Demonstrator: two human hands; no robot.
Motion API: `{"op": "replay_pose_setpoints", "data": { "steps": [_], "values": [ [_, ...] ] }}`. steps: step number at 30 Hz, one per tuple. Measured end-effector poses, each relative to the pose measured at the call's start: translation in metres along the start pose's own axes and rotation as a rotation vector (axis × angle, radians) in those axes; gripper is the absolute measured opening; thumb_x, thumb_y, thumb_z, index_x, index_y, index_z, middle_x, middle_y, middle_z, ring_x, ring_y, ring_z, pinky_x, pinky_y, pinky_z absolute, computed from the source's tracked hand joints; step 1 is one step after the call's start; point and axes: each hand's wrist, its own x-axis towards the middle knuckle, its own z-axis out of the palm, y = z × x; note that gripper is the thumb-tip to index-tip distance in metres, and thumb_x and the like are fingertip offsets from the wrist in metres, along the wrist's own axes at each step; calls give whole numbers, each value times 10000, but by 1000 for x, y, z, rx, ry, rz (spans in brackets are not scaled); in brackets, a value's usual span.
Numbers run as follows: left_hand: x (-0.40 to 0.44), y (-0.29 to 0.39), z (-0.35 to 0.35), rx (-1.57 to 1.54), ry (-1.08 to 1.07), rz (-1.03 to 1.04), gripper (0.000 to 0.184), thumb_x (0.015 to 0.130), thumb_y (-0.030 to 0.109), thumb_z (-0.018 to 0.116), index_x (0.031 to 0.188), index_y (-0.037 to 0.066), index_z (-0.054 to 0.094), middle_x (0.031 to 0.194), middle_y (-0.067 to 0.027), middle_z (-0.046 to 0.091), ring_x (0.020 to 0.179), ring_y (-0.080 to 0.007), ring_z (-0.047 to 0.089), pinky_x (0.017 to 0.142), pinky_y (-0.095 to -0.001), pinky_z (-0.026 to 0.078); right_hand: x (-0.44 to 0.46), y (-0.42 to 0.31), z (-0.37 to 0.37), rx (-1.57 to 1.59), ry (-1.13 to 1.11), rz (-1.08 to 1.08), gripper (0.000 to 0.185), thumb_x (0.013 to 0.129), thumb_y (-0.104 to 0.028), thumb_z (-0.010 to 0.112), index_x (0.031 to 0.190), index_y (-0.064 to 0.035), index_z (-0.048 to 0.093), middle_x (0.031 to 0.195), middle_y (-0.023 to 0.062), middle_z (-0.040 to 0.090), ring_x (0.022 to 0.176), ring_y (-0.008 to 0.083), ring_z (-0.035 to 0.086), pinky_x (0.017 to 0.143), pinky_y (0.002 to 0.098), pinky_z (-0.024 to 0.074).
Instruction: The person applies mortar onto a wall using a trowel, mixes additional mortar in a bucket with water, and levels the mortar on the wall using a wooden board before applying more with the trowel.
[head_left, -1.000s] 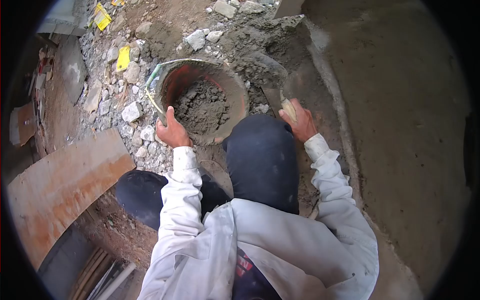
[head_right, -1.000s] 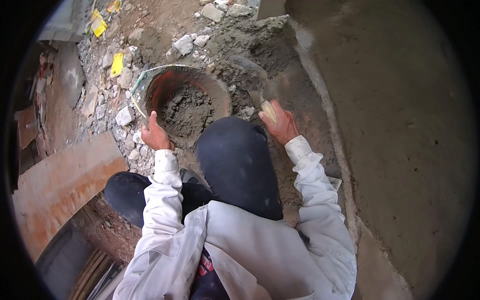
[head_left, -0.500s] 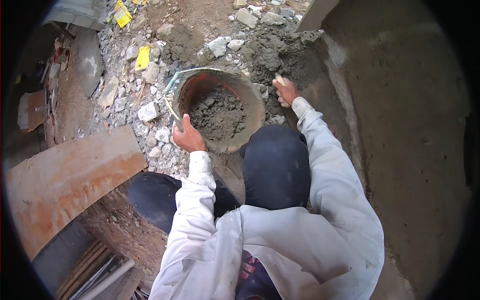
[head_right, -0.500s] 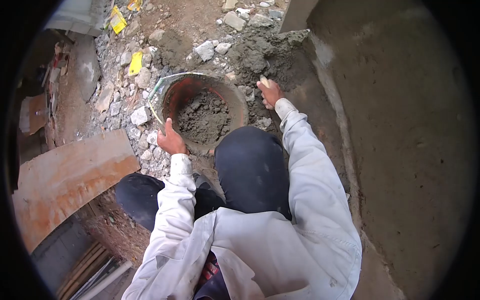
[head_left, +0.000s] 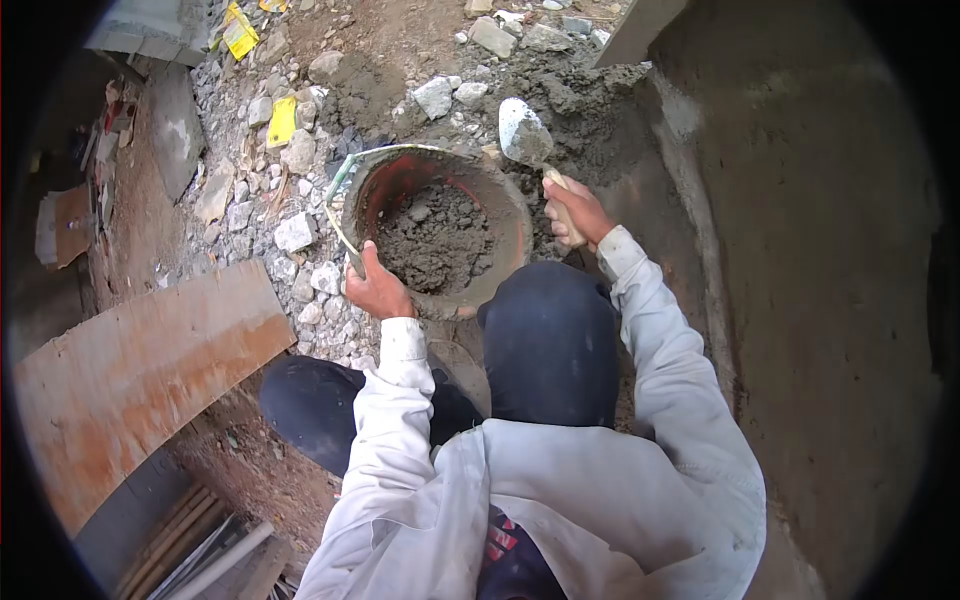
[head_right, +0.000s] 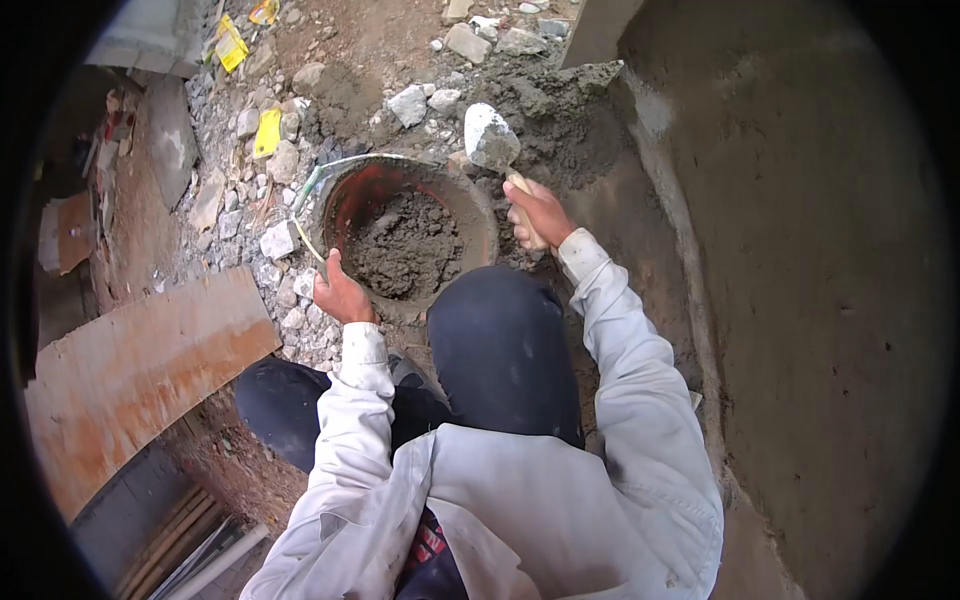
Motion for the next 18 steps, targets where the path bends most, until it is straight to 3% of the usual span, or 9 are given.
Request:
{"op": "replay_pose_setpoints", "data": {
  "steps": [2, 3, 5, 7, 11, 13, 15, 18],
  "values": [
    [6, -16, -2, 71, 10, 11, 339, 862, 240, 677, 815, -93, 640, 686, -80, 587, 626, -170, 473, 630, -356, 416, 39, -10, -6, 95, -15, -6, 301, 949, -389, 586, 966, -125, 443, 686, 5, 454, 450, 93, 443, 363, 249, 364],
    [2, -8, -1, -13, -4, -37, 327, 868, 234, 674, 813, -87, 640, 708, -74, 601, 640, -161, 482, 634, -348, 419, 65, -12, -1, 12, 58, -74, 324, 937, -405, 602, 965, -123, 444, 684, 10, 458, 454, 107, 452, 367, 265, 374],
    [1, -7, -1, -65, -14, -22, 305, 869, 217, 671, 817, -82, 643, 720, -68, 607, 653, -155, 488, 650, -343, 426, 122, -11, -2, 149, 28, -100, 306, 938, -396, 598, 944, -139, 432, 674, 20, 465, 449, 127, 443, 388, 294, 385],
    [3, -8, -3, -93, -23, -54, 286, 864, 205, 669, 822, -77, 647, 732, -67, 612, 665, -159, 497, 670, -345, 433, 148, -9, 8, 262, 244, -258, 310, 930, -394, 600, 935, -134, 432, 673, 29, 469, 454, 138, 450, 388, 296, 382],
    [4, -13, -6, -97, 11, -42, 307, 852, 217, 675, 790, -80, 630, 726, -87, 615, 656, -177, 496, 670, -359, 434, 152, -15, -18, 570, 447, -424, 320, 917, -400, 610, 938, -135, 432, 680, 43, 468, 461, 157, 453, 396, 318, 389],
    [7, -16, -8, -70, 16, -79, 319, 847, 226, 682, 775, -80, 623, 727, -98, 621, 657, -181, 498, 671, -362, 437, 141, -9, -41, 659, 480, -469, 341, 923, -404, 597, 1042, -122, 447, 700, 54, 466, 444, 153, 460, 360, 306, 385],
    [10, -23, -8, -47, 0, -79, 336, 836, 238, 694, 757, -78, 610, 713, -96, 608, 648, -179, 482, 658, -365, 431, 116, 8, -62, 522, 552, -442, 410, 913, -405, 622, 1149, -124, 440, 700, 49, 464, 442, 138, 458, 347, 296, 381],
    [10, -22, -5, -103, 15, -96, 316, 838, 212, 688, 749, -79, 602, 703, -79, 591, 635, -158, 465, 632, -350, 422, 75, 33, -83, 289, 656, -374, 418, 904, -401, 646, 1150, -126, 450, 684, 29, 466, 423, 125, 453, 339, 288, 378]
  ]
}}
